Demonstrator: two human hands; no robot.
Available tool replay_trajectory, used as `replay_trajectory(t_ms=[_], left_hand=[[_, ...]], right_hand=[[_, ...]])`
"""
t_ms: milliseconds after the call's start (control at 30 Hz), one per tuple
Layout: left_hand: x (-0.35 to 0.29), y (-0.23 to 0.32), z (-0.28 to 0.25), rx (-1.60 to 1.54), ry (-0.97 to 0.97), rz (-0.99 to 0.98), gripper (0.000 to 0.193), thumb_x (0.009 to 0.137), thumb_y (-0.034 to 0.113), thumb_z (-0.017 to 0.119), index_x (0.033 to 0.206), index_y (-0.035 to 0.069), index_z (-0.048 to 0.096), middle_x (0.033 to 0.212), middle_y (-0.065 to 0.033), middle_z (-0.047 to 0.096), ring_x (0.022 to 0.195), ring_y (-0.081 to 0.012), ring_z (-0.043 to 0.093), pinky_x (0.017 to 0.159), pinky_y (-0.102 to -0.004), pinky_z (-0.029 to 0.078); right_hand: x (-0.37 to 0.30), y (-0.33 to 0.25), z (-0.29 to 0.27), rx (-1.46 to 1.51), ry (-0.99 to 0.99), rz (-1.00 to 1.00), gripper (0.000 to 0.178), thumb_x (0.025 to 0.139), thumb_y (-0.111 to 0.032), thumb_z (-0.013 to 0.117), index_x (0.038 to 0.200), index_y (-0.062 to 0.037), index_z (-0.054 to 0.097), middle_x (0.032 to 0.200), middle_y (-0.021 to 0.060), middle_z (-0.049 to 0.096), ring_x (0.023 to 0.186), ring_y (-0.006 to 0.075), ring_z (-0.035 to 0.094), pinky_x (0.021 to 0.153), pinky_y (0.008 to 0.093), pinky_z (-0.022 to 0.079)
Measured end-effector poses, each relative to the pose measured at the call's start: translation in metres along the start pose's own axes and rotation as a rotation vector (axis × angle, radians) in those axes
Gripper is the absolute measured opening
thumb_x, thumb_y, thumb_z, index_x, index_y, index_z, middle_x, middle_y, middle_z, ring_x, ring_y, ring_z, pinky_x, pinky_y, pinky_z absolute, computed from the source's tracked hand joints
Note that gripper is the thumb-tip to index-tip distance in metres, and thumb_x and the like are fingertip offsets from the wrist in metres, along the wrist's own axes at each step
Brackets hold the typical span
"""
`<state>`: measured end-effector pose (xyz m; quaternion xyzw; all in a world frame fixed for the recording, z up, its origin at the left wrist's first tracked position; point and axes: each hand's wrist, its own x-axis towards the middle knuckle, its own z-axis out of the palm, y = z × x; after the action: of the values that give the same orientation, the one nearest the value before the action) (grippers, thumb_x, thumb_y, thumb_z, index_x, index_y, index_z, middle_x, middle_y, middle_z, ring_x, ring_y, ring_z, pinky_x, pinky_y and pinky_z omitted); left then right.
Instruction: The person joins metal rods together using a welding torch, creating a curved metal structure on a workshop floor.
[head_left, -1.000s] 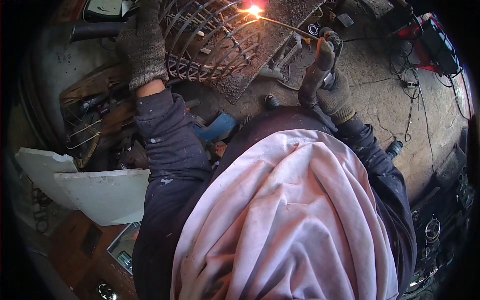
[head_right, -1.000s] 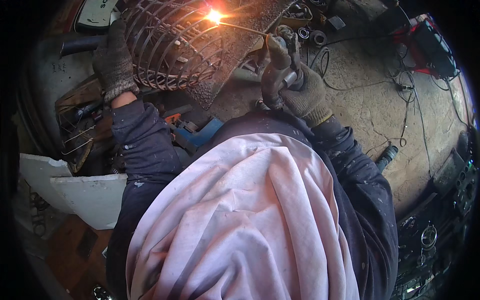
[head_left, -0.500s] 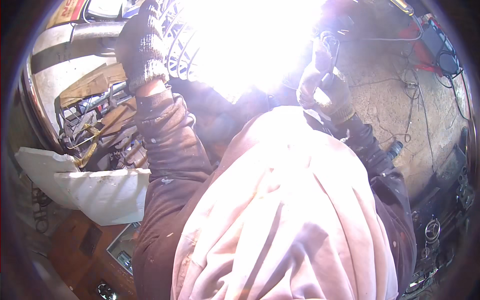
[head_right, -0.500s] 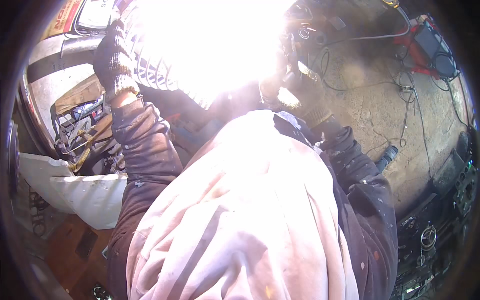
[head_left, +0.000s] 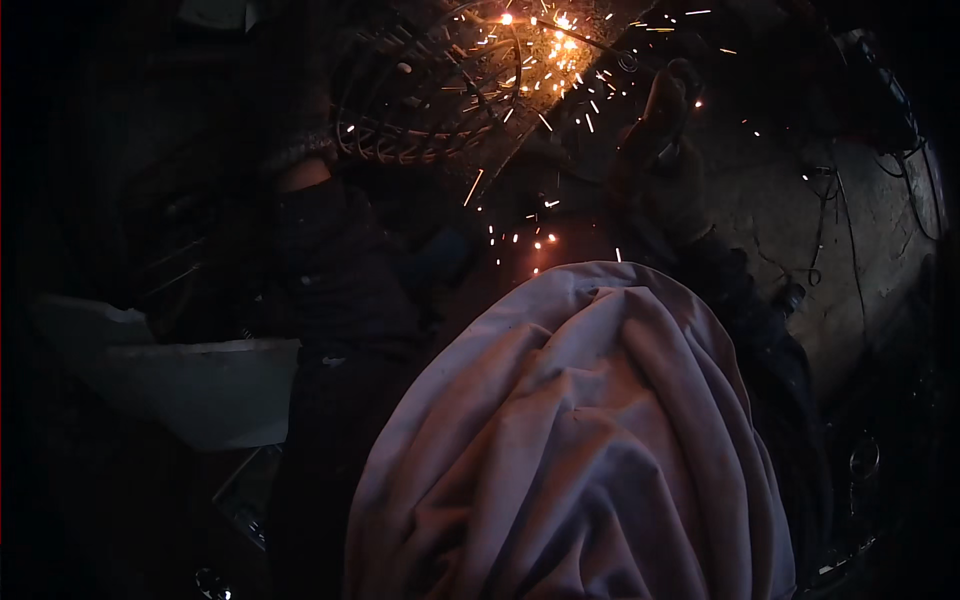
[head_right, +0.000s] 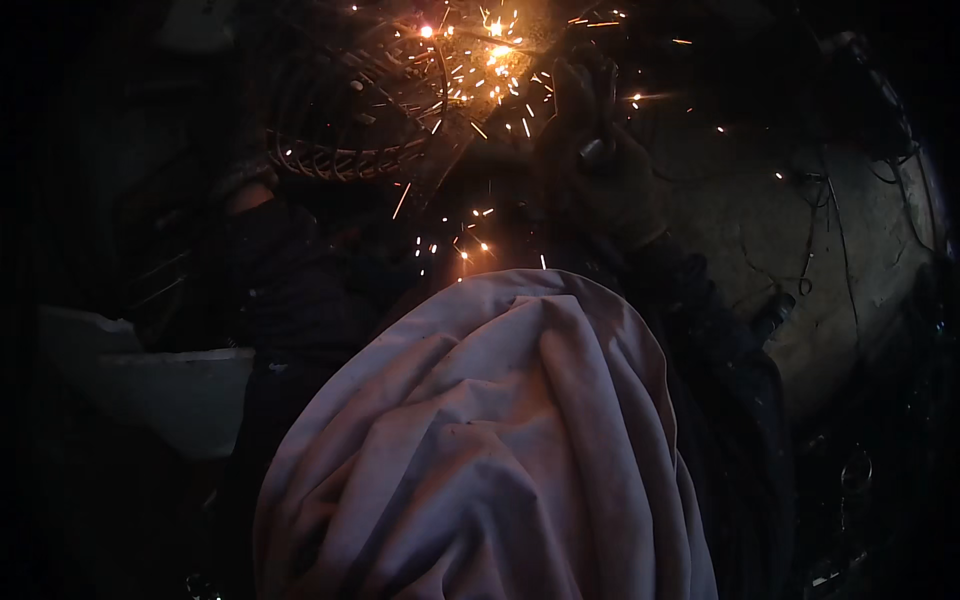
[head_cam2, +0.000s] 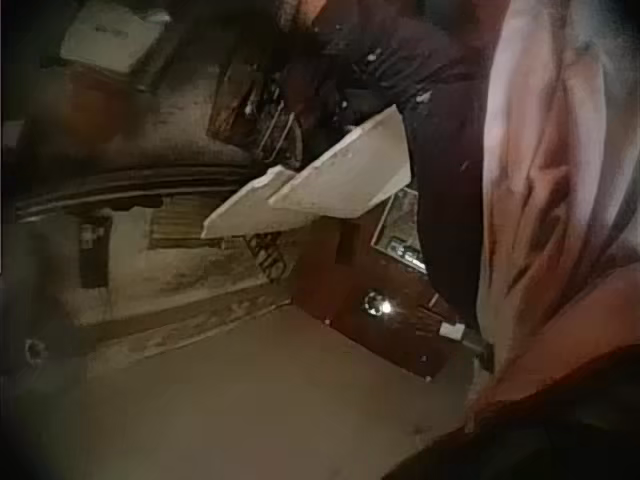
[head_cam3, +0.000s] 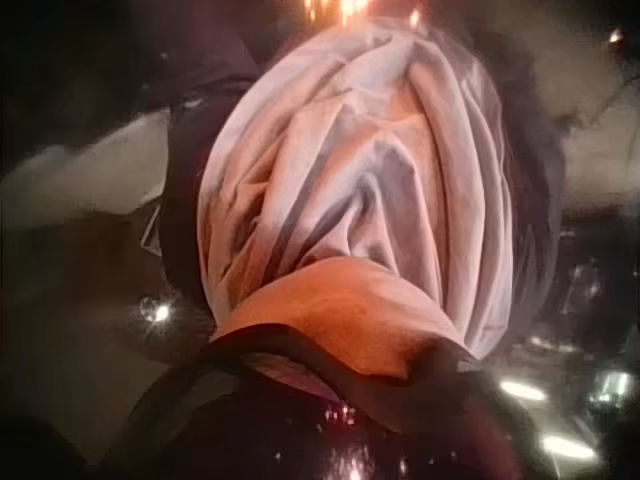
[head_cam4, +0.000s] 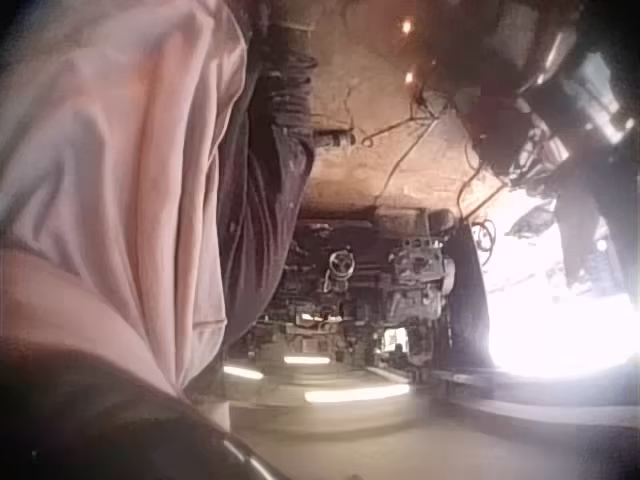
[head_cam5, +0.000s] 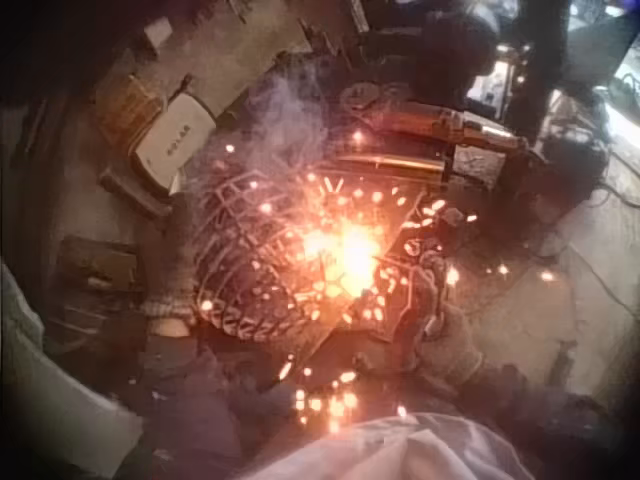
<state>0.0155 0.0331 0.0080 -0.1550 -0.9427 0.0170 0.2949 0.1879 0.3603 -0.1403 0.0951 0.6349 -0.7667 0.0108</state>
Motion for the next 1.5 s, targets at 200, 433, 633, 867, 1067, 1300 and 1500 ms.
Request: replay_trajectory(t_ms=[200,433,633,867,1067,1300,1500], left_hand=[[0.003,-0.008,0.001,0.123,0.001,0.091,0.026,0.091,0.023,0.058,0.116,0.019,0.06,0.093,-0.0141,0.068,0.082,-0.0312,0.067,0.07,-0.0388,0.053],[0.003,-0.004,-0.001,0.315,0.062,0.259,0.025,0.091,0.023,0.057,0.116,0.02,0.061,0.092,-0.0145,0.068,0.082,-0.0311,0.067,0.068,-0.0392,0.053],[-0.001,0.03,-0.027,-0.386,-0.079,-0.485,0.041,0.088,0.039,0.064,0.104,0.002,0.068,0.09,-0.0127,0.069,0.082,-0.0226,0.065,0.072,-0.0329,0.048],[-0.004,0.033,-0.02,-0.672,0.108,-0.605,0.056,0.082,0.05,0.067,0.101,-0.003,0.07,0.09,-0.0122,0.07,0.08,-0.0194,0.063,0.074,-0.0328,0.047],[-0.002,0.042,-0.031,-0.697,0.117,-0.648,0.061,0.08,0.054,0.068,0.099,-0.004,0.07,0.088,-0.0128,0.07,0.079,-0.0195,0.062,0.074,-0.0335,0.046],[-0.001,0.04,-0.025,-0.745,0.15,-0.648,0.059,0.08,0.052,0.068,0.097,-0.005,0.07,0.087,-0.0128,0.07,0.078,-0.0199,0.062,0.075,-0.0331,0.046],[-0.005,0.018,-0.017,-0.674,0.056,-0.719,0.041,0.084,0.036,0.07,0.099,-0.002,0.07,0.085,-0.0076,0.069,0.073,-0.016,0.061,0.065,-0.0298,0.048]], right_hand=[[0.0,0.016,-0.011,-0.255,0.033,-0.065,0.036,0.073,-0.01,0.069,0.106,-0.0006,0.061,0.089,0.0055,0.067,0.081,0.0108,0.063,0.07,0.028,0.051],[0.0,0.013,-0.01,-0.197,-0.015,-0.115,0.044,0.068,-0.008,0.073,0.11,-0.0012,0.062,0.095,0.0071,0.068,0.088,0.0127,0.065,0.078,0.0284,0.051],[-0.002,0.005,-0.009,-0.178,-0.055,-0.073,0.049,0.066,-0.008,0.076,0.112,-0.001,0.061,0.098,0.0076,0.069,0.091,0.0139,0.065,0.081,0.0292,0.051],[0.003,0.002,-0.005,-0.24,-0.065,-0.059,0.048,0.067,-0.011,0.077,0.111,-0.0006,0.061,0.098,0.0079,0.069,0.09,0.0139,0.065,0.082,0.0292,0.051],[0.004,-0.005,0.0,-0.148,-0.127,-0.069,0.048,0.067,-0.013,0.077,0.111,-0.0016,0.061,0.098,0.0078,0.069,0.091,0.0148,0.065,0.082,0.0296,0.051],[0.006,-0.012,0.003,-0.242,-0.1,-0.076,0.047,0.067,-0.014,0.075,0.111,-0.0013,0.062,0.099,0.009,0.07,0.091,0.0154,0.066,0.082,0.0299,0.051],[0.008,-0.005,-0.004,-0.376,-0.159,-0.19,0.049,0.067,-0.018,0.075,0.111,0.0002,0.061,0.088,0.0108,0.066,0.082,0.0182,0.064,0.076,0.0316,0.051]])
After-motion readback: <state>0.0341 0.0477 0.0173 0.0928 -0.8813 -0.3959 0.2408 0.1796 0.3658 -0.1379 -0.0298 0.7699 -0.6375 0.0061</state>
